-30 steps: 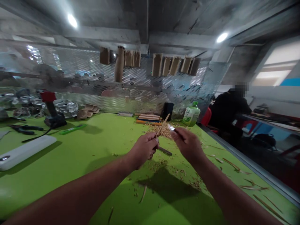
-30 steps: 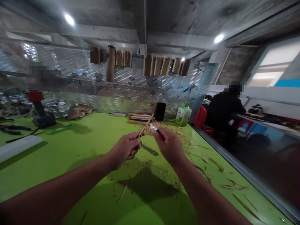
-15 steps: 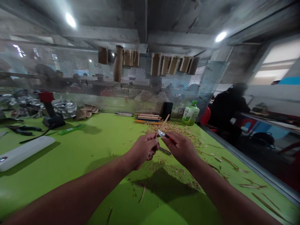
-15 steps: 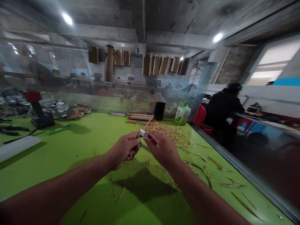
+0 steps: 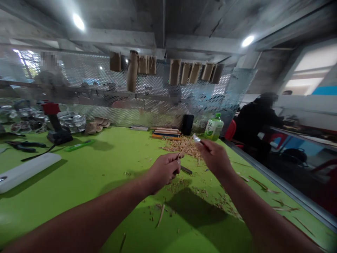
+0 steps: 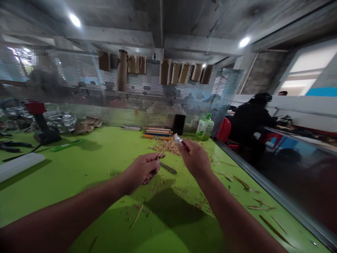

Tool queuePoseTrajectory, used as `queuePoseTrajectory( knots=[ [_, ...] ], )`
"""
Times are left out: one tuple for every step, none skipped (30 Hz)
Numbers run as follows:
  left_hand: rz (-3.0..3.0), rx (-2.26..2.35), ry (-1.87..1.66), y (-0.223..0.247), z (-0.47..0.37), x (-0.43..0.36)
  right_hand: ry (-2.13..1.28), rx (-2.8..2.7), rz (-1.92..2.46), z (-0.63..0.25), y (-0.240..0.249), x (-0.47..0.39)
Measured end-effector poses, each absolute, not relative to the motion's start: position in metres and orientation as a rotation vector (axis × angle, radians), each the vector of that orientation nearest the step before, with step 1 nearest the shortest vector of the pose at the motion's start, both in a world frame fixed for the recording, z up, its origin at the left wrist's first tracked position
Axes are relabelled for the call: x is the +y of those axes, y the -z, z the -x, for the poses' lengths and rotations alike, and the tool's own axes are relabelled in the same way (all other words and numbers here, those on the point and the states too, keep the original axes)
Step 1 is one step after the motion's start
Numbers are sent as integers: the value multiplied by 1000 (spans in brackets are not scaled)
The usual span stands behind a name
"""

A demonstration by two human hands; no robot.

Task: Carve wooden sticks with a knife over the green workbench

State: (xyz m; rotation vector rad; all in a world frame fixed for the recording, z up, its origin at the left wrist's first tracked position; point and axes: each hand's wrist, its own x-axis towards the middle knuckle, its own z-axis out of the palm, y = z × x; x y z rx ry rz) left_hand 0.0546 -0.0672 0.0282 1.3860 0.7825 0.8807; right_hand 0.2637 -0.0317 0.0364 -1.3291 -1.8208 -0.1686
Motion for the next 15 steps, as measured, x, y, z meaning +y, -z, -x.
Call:
queuePoseTrajectory(
  knots=[
    [-1392,771,-877,-27,-55,-68,172,-1751,1356,-271,-40,-28],
    [-1392,755,-877,-26,-55,-68,178,-1687,1376,-278,-42,-25],
    [-1385,742,-877,-24,-55,-67,181,-1637,1383,-282,-44,-24],
    [-1368,732,-878,-24,-54,-66,176,-1608,1376,-283,-45,-24],
    [-1340,718,-883,-23,-53,-64,160,-1611,1359,-282,-45,-25],
    [-1306,702,-893,-24,-52,-63,135,-1647,1332,-278,-44,-27],
    [-1274,680,-901,-24,-50,-62,106,-1711,1298,-271,-41,-30],
    [-1245,653,-907,-25,-49,-60,75,-1794,1258,-264,-38,-33],
    [-1220,625,-911,-26,-48,-60,48,-1881,1220,-256,-35,-37],
    [-1202,602,-912,-27,-47,-59,28,-1960,1188,-249,-31,-40],
    [-1190,588,-909,-28,-46,-59,13,-2024,1165,-243,-28,-43],
    [-1181,581,-906,-28,-46,-59,2,-2069,1151,-238,-26,-45],
    [-1174,579,-907,-29,-46,-59,-8,-2103,1146,-235,-24,-46],
    [-1168,582,-909,-29,-46,-59,-16,-2129,1144,-234,-22,-47],
    [-1163,588,-913,-29,-47,-60,-19,-2147,1141,-233,-21,-47]
  ],
)
